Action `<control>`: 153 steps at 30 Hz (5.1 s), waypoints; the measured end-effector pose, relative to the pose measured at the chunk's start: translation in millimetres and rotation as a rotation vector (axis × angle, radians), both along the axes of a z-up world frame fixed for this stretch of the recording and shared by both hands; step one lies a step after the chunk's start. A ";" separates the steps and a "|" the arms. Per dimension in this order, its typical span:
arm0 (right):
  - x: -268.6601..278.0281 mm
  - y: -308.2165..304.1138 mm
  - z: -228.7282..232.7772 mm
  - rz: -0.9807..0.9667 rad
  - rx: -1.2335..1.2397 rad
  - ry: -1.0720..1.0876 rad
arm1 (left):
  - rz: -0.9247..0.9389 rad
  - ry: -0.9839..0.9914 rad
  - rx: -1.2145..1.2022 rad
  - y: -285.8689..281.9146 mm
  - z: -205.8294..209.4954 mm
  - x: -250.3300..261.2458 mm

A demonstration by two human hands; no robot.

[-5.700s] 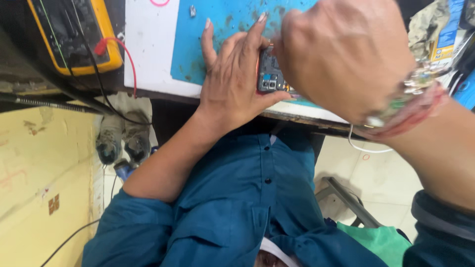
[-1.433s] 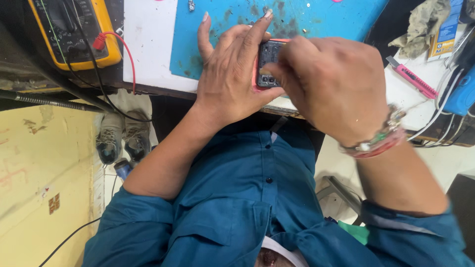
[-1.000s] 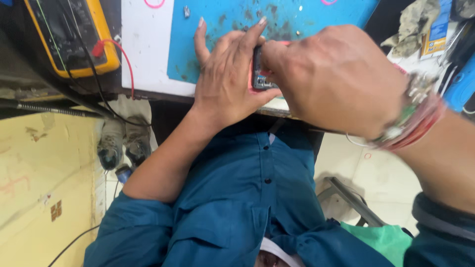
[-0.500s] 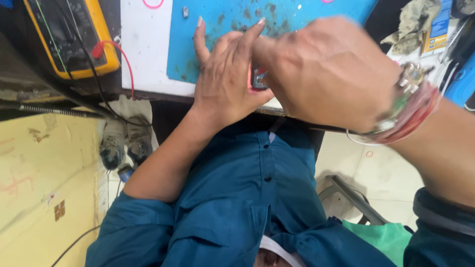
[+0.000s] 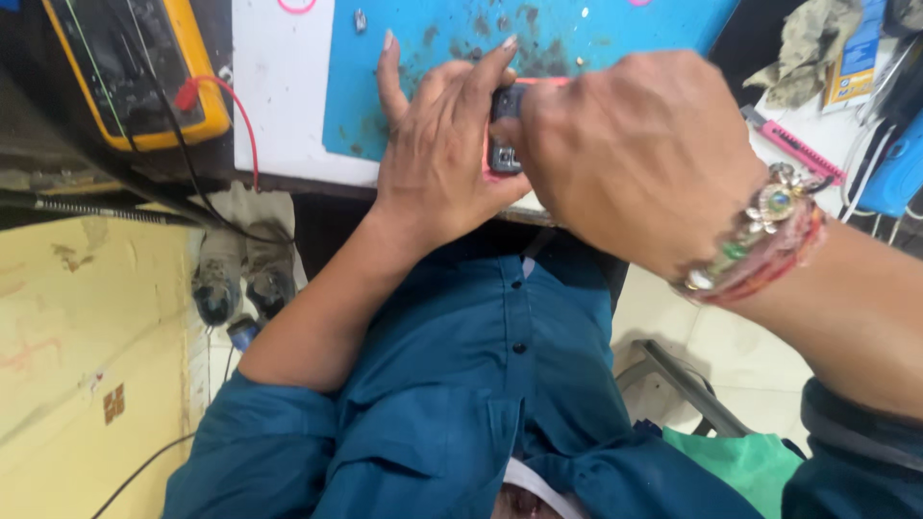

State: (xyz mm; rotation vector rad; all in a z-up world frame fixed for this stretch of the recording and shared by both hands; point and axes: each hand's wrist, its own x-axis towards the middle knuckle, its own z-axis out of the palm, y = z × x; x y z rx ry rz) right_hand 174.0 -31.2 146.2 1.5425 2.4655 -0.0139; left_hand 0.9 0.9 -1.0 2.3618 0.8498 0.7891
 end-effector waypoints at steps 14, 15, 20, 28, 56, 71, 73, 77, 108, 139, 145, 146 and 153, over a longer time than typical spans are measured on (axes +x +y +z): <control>-17.2 10.3 19.0 -0.034 -0.017 0.031 | -0.008 -0.007 -0.019 -0.7 0.5 1.1; -16.0 10.4 19.5 0.067 0.052 0.169 | -0.003 0.016 -0.020 -0.1 1.4 1.7; -12.6 4.1 12.3 0.015 0.040 0.035 | -0.011 -0.009 0.003 -1.5 0.4 -1.9; 0.2 -4.5 -9.5 -0.048 0.239 0.128 | -0.014 0.006 -0.057 1.5 9.2 2.6; -15.4 -29.2 -91.7 -0.437 0.180 1.537 | 0.061 -0.865 -0.370 -7.3 -22.4 -21.2; -3.6 -47.3 -98.1 -0.570 0.348 1.756 | 0.141 -0.220 -0.001 -0.8 15.2 -15.4; -1.4 -48.7 -101.8 -0.568 0.418 1.761 | 0.179 -0.098 0.086 6.2 12.6 -24.7; 1.0 -49.4 -109.4 -0.570 0.455 1.771 | 0.316 0.033 0.149 14.4 6.8 -35.1; 27.6 -16.8 -131.1 -0.434 0.518 1.581 | 0.110 -0.198 0.015 16.0 19.5 -5.7; 30.3 -79.1 -128.0 -0.719 0.696 1.637 | -0.082 -0.255 0.114 11.6 19.6 -13.9; 37.1 -73.5 -124.1 -0.876 0.758 1.446 | -0.081 -0.256 0.118 11.7 21.2 -13.5; 38.7 -70.0 -121.5 -0.881 0.739 1.413 | -0.081 -0.262 0.119 12.4 21.4 -13.2; 42.6 -11.6 -81.9 -0.543 0.430 0.971 | -0.048 -0.282 0.080 13.9 26.1 -12.2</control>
